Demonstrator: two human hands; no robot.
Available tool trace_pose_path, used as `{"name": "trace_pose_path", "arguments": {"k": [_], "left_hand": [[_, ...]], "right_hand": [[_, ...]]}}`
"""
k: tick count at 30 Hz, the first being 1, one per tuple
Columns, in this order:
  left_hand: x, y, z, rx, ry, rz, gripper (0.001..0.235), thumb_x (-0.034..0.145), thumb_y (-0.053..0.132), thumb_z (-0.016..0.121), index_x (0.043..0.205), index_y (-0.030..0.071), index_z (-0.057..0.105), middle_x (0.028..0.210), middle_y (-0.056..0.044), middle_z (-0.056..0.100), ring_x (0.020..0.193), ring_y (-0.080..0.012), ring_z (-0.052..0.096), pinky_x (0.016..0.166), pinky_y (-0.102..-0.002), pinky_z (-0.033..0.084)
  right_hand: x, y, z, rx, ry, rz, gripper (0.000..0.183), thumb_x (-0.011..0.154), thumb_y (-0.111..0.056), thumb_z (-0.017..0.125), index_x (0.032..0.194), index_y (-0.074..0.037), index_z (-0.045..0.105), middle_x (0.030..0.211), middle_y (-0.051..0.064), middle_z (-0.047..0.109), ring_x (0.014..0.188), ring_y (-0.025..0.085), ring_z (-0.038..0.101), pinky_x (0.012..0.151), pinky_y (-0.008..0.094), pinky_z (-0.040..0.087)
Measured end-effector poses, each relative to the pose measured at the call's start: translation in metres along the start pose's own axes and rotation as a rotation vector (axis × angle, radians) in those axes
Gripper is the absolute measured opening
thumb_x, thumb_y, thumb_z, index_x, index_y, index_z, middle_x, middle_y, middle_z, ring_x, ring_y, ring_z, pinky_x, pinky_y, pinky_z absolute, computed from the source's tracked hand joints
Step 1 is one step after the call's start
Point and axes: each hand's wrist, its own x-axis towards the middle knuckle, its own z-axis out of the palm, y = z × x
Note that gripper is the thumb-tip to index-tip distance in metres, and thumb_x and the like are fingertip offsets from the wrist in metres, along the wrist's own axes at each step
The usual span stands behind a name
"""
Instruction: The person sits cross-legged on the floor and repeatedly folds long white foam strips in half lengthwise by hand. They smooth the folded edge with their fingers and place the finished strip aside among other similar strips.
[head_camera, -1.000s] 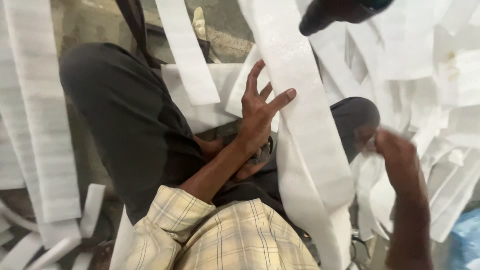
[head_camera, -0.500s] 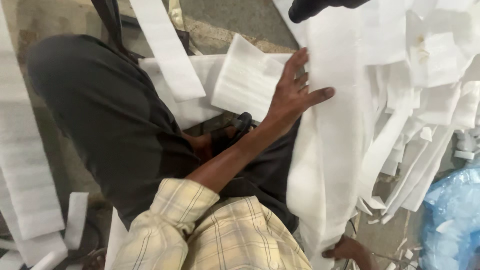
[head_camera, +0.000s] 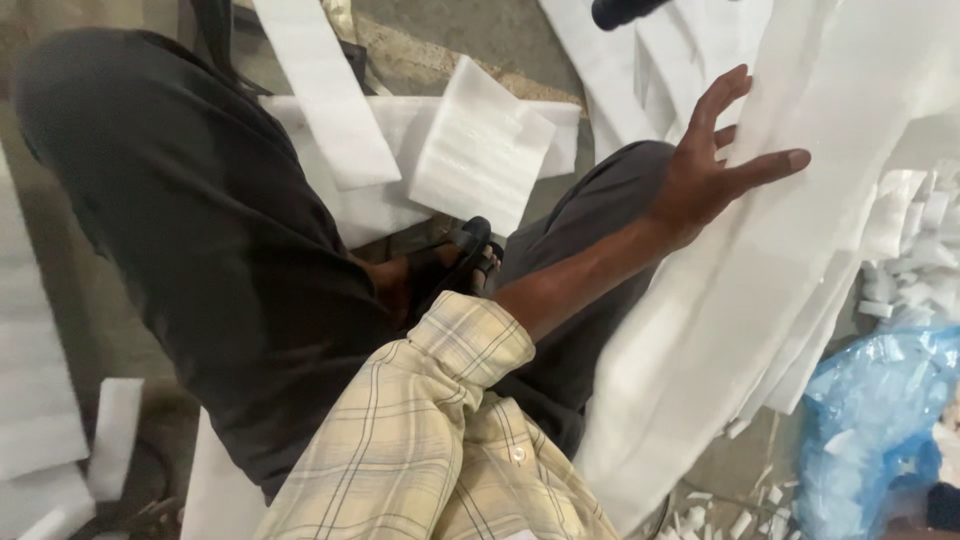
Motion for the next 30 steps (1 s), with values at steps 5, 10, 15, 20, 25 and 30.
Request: {"name": "trace_pose_path", "arguments": {"k": [5, 10, 15, 20, 25, 30], "left_hand": [[-0.034, -0.02, 0.023, 0.285, 0.036, 0.169, 0.125, 0.076, 0.06, 0.084, 0.168, 0.005, 0.02, 0.165, -0.022, 0.029, 0.143, -0.038, 0.045, 0.116, -0.049, 0.051], [-0.066, -0.018, 0.063, 0.048, -0.058, 0.028, 0.119, 0.077, 0.054, 0.085, 0.165, 0.006, 0.021, 0.163, -0.02, 0.033, 0.144, -0.0397, 0.04, 0.112, -0.053, 0.044], [-0.064, -0.001, 0.046, 0.095, -0.03, 0.149, 0.11, 0.084, 0.054, 0.084, 0.164, 0.008, 0.023, 0.154, -0.015, 0.039, 0.14, -0.033, 0.043, 0.122, -0.048, 0.042], [-0.086, 0.023, -0.004, 0.27, 0.09, 0.046, 0.105, 0.087, 0.046, 0.083, 0.164, 0.006, 0.023, 0.159, -0.021, 0.04, 0.153, -0.0371, 0.041, 0.123, -0.051, 0.038], [-0.156, 0.074, -0.06, 0.206, -0.004, -0.2, 0.111, 0.086, 0.042, 0.079, 0.168, 0.009, 0.011, 0.166, -0.025, 0.026, 0.148, -0.0407, 0.038, 0.114, -0.051, 0.048], [-0.172, 0.109, -0.091, 0.248, -0.04, -0.294, 0.116, 0.08, 0.036, 0.078, 0.168, 0.012, 0.005, 0.162, -0.026, 0.032, 0.141, -0.043, 0.048, 0.107, -0.054, 0.055]], "right_hand": [[-0.011, 0.004, 0.017, 0.063, 0.023, -0.025, 0.069, 0.09, -0.019, 0.082, 0.146, -0.002, 0.046, 0.129, 0.014, 0.064, 0.105, 0.026, 0.072, 0.092, 0.039, 0.06], [-0.023, 0.011, 0.018, 0.131, 0.072, -0.048, 0.064, 0.094, -0.02, 0.079, 0.145, 0.0, 0.048, 0.125, 0.014, 0.065, 0.103, 0.026, 0.071, 0.091, 0.038, 0.06], [-0.028, -0.001, 0.013, 0.212, 0.155, -0.126, 0.059, 0.098, -0.021, 0.076, 0.144, 0.003, 0.049, 0.122, 0.015, 0.065, 0.1, 0.025, 0.07, 0.09, 0.037, 0.059], [-0.054, -0.044, -0.003, 0.363, 0.365, -0.323, 0.054, 0.101, -0.022, 0.073, 0.143, 0.005, 0.051, 0.118, 0.015, 0.065, 0.098, 0.025, 0.069, 0.089, 0.036, 0.058], [-0.091, -0.135, -0.046, 0.509, 0.625, -0.879, 0.051, 0.105, -0.023, 0.07, 0.142, 0.007, 0.053, 0.115, 0.016, 0.066, 0.096, 0.024, 0.068, 0.088, 0.036, 0.058], [-0.128, -0.276, -0.08, 0.509, 0.59, -1.507, 0.048, 0.109, -0.024, 0.067, 0.141, 0.01, 0.055, 0.112, 0.017, 0.066, 0.093, 0.024, 0.067, 0.087, 0.035, 0.057]]}}
